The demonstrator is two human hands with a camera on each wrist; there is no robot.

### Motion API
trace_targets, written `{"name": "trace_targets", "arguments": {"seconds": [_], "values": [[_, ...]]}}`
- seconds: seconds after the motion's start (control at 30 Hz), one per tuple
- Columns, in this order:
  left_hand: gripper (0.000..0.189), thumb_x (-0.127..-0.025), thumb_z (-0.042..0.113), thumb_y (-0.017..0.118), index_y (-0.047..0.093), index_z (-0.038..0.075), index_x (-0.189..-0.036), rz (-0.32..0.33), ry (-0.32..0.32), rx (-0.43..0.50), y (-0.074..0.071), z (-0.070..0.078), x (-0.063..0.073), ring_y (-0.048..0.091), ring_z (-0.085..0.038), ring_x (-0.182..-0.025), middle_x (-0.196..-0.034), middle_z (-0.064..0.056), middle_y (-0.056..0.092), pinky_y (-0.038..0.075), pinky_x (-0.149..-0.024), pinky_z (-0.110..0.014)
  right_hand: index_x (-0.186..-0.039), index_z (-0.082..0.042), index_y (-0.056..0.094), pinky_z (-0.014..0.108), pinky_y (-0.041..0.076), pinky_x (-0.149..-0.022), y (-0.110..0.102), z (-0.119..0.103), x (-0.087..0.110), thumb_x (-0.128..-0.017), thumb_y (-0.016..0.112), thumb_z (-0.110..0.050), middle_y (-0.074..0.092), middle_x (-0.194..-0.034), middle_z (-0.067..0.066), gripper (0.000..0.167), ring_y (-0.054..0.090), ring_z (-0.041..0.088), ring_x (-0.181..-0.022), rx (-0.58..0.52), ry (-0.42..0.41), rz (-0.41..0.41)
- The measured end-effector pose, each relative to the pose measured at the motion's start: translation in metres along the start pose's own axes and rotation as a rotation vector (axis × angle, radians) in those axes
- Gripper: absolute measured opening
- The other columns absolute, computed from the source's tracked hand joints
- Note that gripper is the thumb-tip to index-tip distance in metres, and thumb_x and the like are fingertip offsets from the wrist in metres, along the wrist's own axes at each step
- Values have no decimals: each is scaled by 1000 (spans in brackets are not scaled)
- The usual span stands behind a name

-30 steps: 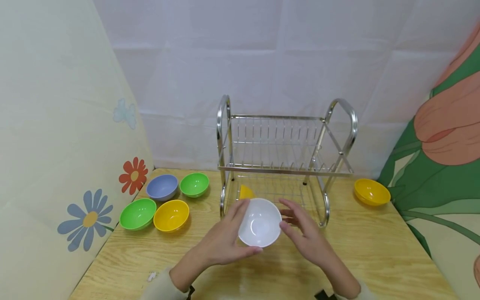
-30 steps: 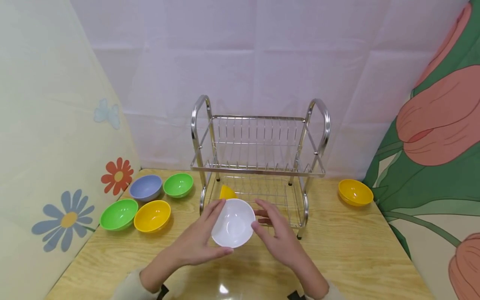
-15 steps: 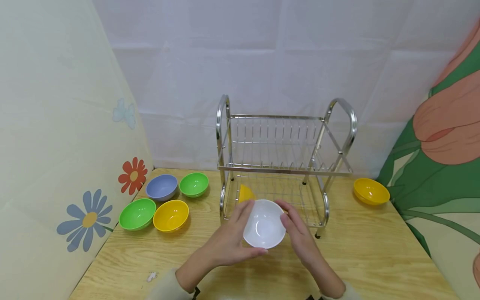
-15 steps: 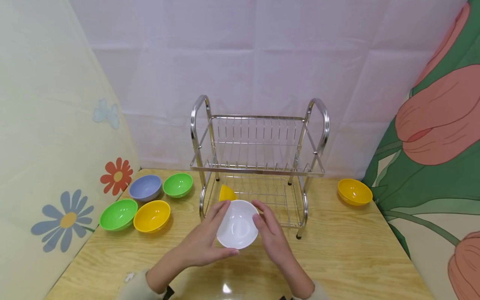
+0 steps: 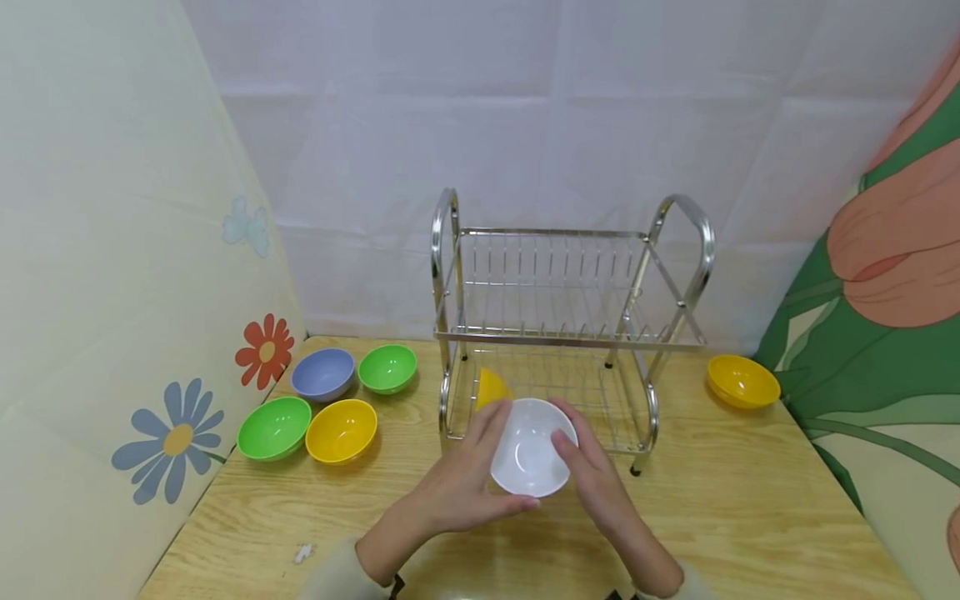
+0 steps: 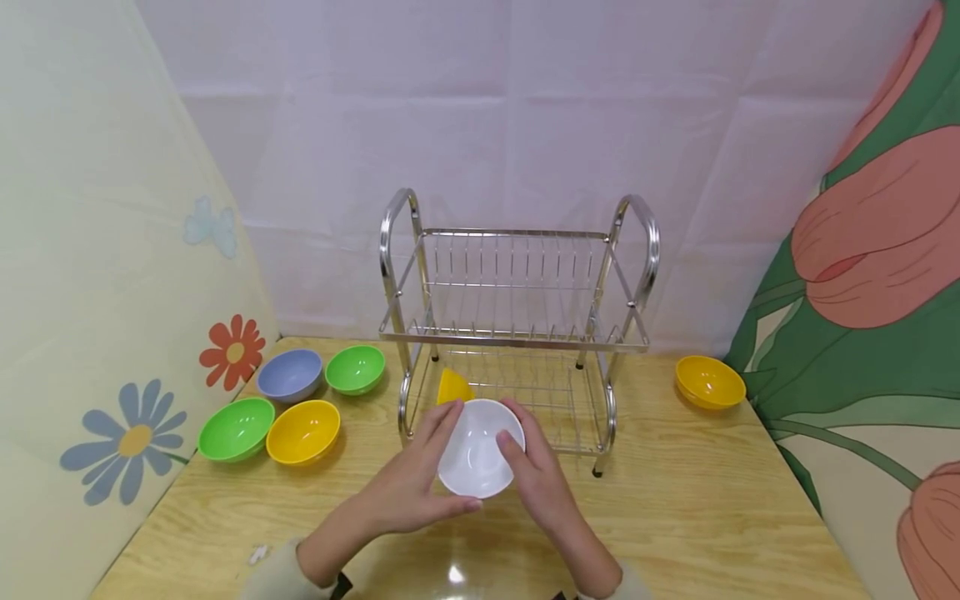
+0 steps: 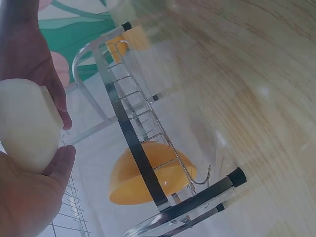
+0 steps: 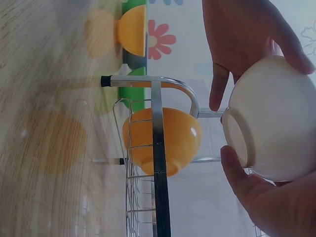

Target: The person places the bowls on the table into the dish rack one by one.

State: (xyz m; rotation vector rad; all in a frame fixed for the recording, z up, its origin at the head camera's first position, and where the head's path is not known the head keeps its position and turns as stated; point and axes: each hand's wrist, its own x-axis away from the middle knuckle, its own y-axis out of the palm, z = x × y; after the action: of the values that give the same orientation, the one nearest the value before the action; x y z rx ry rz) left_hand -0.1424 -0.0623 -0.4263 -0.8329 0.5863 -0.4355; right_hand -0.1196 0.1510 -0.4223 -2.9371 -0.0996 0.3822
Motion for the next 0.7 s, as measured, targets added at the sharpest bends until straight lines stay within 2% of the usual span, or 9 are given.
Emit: {"name": "trace_targets", "arguments": {"seconds": [0.2, 0.47, 0.7], "values": [[118, -82, 70, 70, 4, 17, -164, -2, -5, -1, 2, 0, -1, 59, -27, -119, -164, -10, 22, 56, -96, -41, -151, -8, 42, 28, 52, -92, 1, 0, 0, -106, 47, -17, 56, -136, 17, 46, 57, 15, -114, 0, -7, 4], [118, -82, 70, 69, 5, 14, -164, -13, -9, -30, 5, 2, -1, 59, -29, -121, -165, -11, 22, 56, -97, -42, -148, -7, 44, 31, 58, -79, 2, 1, -1, -103, 54, -12, 58, -128, 19, 46, 62, 15, -102, -16, -26, 9], [119, -82, 73, 67, 5, 13, -164, -42, -33, -53, 9, 3, -1, 57, -27, -123, -165, -11, 23, 55, -97, -42, -143, -11, 51, 31, 60, -71, 3, -1, -1, -100, 60, -11, 63, -123, 17, 44, 64, 19, -98, 30, -45, 32]]}}
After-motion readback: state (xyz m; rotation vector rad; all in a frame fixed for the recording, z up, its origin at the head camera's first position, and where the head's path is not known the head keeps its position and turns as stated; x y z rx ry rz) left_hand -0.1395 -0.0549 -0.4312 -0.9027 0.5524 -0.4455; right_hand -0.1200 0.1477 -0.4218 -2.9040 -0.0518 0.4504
